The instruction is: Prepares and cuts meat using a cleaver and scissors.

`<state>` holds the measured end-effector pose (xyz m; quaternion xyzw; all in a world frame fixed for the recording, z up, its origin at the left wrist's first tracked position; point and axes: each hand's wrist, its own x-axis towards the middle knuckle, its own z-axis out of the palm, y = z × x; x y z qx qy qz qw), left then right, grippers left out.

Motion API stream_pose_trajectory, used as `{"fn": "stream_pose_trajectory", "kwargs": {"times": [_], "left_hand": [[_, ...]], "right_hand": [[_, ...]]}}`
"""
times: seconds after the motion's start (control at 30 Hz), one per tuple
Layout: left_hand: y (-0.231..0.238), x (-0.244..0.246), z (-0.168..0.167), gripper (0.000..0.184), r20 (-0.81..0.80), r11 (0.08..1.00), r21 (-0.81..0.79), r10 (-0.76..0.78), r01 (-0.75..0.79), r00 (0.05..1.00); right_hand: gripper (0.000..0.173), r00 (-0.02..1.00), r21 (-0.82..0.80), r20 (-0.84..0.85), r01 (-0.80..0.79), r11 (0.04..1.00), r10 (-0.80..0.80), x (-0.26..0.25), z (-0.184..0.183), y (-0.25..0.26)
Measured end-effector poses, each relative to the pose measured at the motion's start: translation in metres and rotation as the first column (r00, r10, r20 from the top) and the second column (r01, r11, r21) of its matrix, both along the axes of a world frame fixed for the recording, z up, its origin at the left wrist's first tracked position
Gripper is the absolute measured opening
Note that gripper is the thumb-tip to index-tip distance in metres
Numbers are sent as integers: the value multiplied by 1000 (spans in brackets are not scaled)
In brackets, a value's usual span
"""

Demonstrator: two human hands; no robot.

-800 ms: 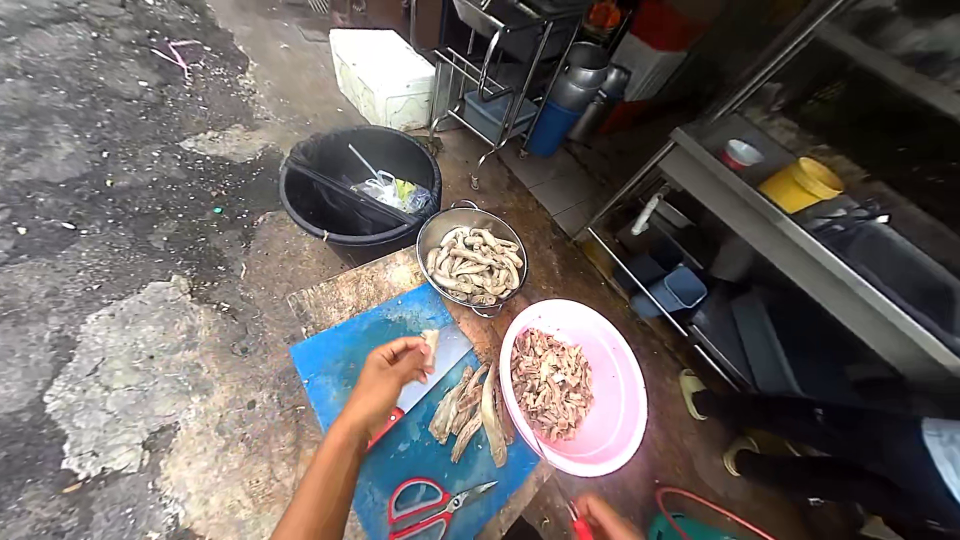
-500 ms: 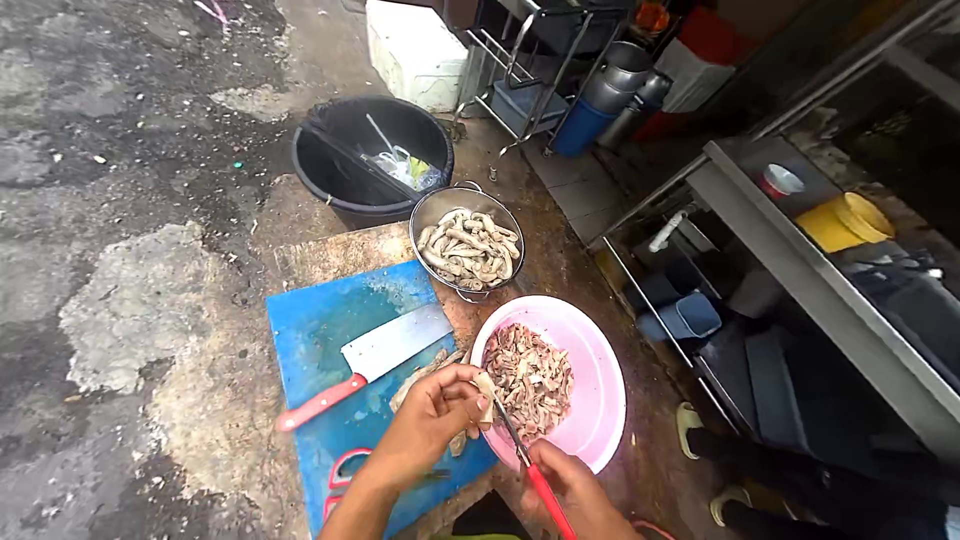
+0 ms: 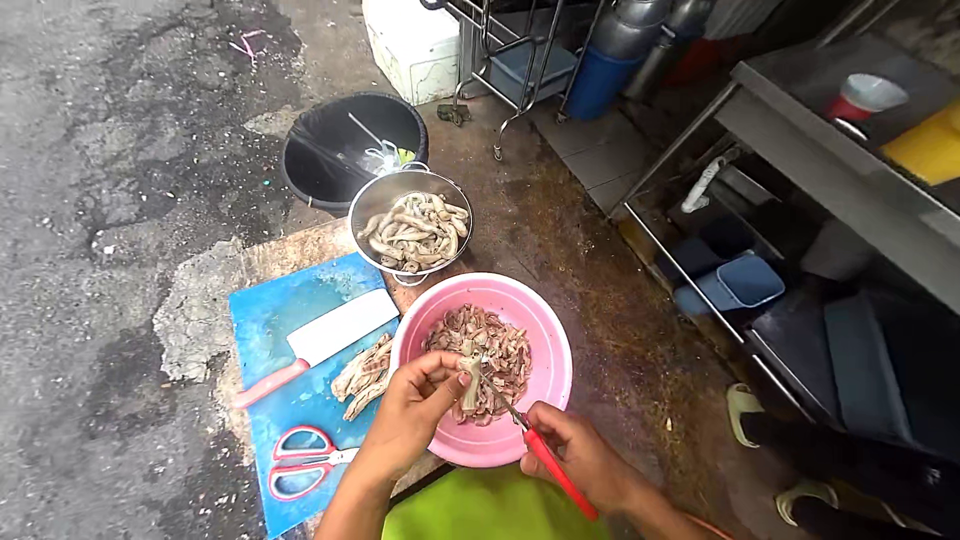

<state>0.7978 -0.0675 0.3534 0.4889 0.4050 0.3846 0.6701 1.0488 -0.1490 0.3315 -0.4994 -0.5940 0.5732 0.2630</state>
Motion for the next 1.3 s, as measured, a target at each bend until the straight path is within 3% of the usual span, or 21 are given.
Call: {"fn": "stream_pose_trajectory", "kwargs": {"times": [0.27, 0.5, 0.87, 1.07, 1.3], "left_hand": [[-3, 38, 2, 17, 172, 984, -179, 7, 25, 985], [0, 39, 1, 15, 226, 967, -253, 15, 43, 974], [4, 23, 2, 15, -22, 984, -179, 11, -15, 1000], [7, 21, 2, 12, -68, 985, -169, 32, -43, 997], [5, 20, 1, 8, -128, 982, -178, 46, -69, 991]], "right_hand": [[49, 992, -6, -126, 8, 1000, -9, 25, -3, -7], [47, 986, -53, -164, 31, 998, -40, 23, -14, -8], [54, 997, -4, 67, 30, 1000, -29, 18, -20, 2], [56, 997, -39, 74, -32, 999, 35, 17, -23, 3], [52, 990, -51, 138, 7, 999, 0, 13, -28, 6]]}}
